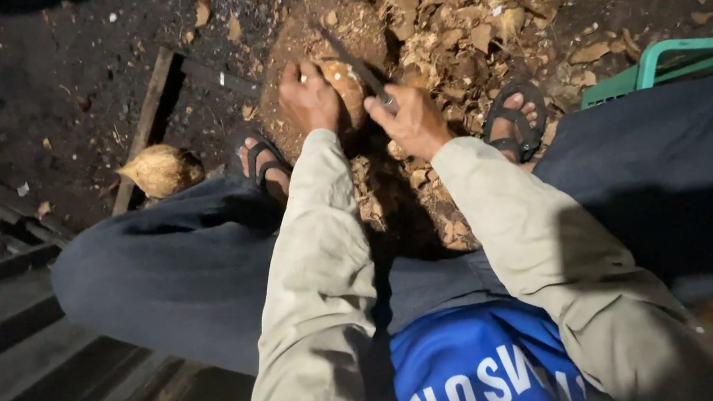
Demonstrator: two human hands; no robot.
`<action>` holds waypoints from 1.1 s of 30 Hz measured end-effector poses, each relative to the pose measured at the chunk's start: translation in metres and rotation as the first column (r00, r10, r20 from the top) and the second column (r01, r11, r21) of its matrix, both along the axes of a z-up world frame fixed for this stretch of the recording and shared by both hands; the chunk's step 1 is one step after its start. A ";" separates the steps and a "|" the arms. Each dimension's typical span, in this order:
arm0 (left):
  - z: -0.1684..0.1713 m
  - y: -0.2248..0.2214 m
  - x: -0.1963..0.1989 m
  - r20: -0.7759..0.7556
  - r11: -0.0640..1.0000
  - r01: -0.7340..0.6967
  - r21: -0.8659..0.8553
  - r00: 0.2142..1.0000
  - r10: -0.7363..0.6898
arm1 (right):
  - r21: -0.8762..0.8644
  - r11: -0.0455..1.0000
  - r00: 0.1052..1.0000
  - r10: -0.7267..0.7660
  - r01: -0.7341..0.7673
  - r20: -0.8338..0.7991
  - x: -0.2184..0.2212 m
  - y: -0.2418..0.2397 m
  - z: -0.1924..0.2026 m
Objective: A person is using a knife to peel the outer husk off a coconut while sitting down.
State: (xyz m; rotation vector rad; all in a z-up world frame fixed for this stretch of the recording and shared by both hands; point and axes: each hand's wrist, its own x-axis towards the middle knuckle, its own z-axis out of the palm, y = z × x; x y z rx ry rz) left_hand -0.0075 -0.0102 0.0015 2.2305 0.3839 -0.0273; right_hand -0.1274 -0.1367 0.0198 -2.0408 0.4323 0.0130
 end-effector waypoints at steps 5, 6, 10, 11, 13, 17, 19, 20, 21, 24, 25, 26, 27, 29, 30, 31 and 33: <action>0.005 -0.001 0.002 -0.016 0.999 0.008 -0.033 1.000 -0.009 | 0.087 0.996 0.998 0.027 -0.031 0.049 0.008 -0.004 0.003; 0.009 -0.004 0.005 -0.045 0.999 0.020 -0.033 0.999 -0.021 | 0.142 0.989 0.998 0.056 -0.053 -0.016 0.008 -0.004 -0.001; -0.004 0.002 0.000 -0.058 0.999 -0.026 0.035 0.998 0.028 | -0.001 1.000 0.997 0.024 -0.024 -0.071 0.001 -0.001 -0.004; -0.006 0.003 0.001 -0.054 1.000 -0.024 0.012 0.998 0.024 | 0.025 0.999 0.997 0.028 -0.027 -0.069 0.000 -0.002 -0.005; -0.007 0.012 -0.004 -0.058 0.999 -0.037 -0.003 0.998 0.037 | 0.058 0.997 0.996 0.049 -0.045 -0.075 -0.001 0.000 -0.012; -0.008 0.003 -0.002 0.003 1.000 -0.016 -0.013 1.000 0.016 | 0.112 0.993 0.999 -0.019 0.024 -0.043 0.009 -0.011 0.010; -0.007 0.004 -0.002 0.009 1.000 -0.018 -0.008 1.000 0.018 | 0.145 0.988 0.999 -0.046 0.043 0.020 0.011 -0.007 0.026; -0.005 0.003 -0.004 0.011 1.000 -0.018 0.001 1.000 0.018 | 0.159 0.986 0.996 -0.063 0.054 0.057 0.010 -0.006 0.027; -0.003 0.002 -0.006 0.012 1.000 -0.019 0.011 1.000 0.019 | 0.172 0.983 0.992 -0.081 0.064 0.093 0.010 -0.006 0.028; -0.010 0.004 0.000 -0.003 0.999 -0.012 0.045 1.000 0.012 | 0.053 0.998 0.985 0.051 -0.043 -0.165 0.001 -0.006 -0.024; -0.010 0.006 0.000 0.003 0.999 -0.005 0.042 1.000 0.005 | 0.049 0.998 0.986 0.044 -0.036 -0.159 0.001 -0.003 -0.013; -0.011 0.007 -0.001 0.024 1.000 -0.002 0.021 1.000 0.002 | 0.092 0.996 0.983 0.040 -0.024 -0.179 -0.001 -0.001 -0.003; -0.013 0.008 -0.002 0.045 1.000 0.001 0.000 0.999 -0.001 | 0.134 0.991 0.980 0.036 -0.010 -0.197 -0.003 0.002 0.006; -0.019 0.005 -0.001 0.061 1.000 -0.004 -0.007 0.998 0.004 | 0.117 0.993 0.977 0.053 -0.029 -0.206 -0.001 -0.003 0.017; -0.022 0.006 -0.003 0.076 1.000 -0.007 -0.012 0.997 0.008 | 0.102 0.994 0.974 0.068 -0.047 -0.216 -0.002 -0.003 0.022; -0.018 0.011 -0.008 0.068 1.000 -0.015 -0.004 0.998 0.015 | 0.110 0.993 0.972 0.077 -0.053 -0.223 -0.002 -0.001 0.025; -0.009 0.008 -0.009 0.161 0.998 0.054 -0.032 0.986 -0.048 | 0.179 0.983 0.967 0.084 -0.041 -0.240 0.004 -0.007 0.036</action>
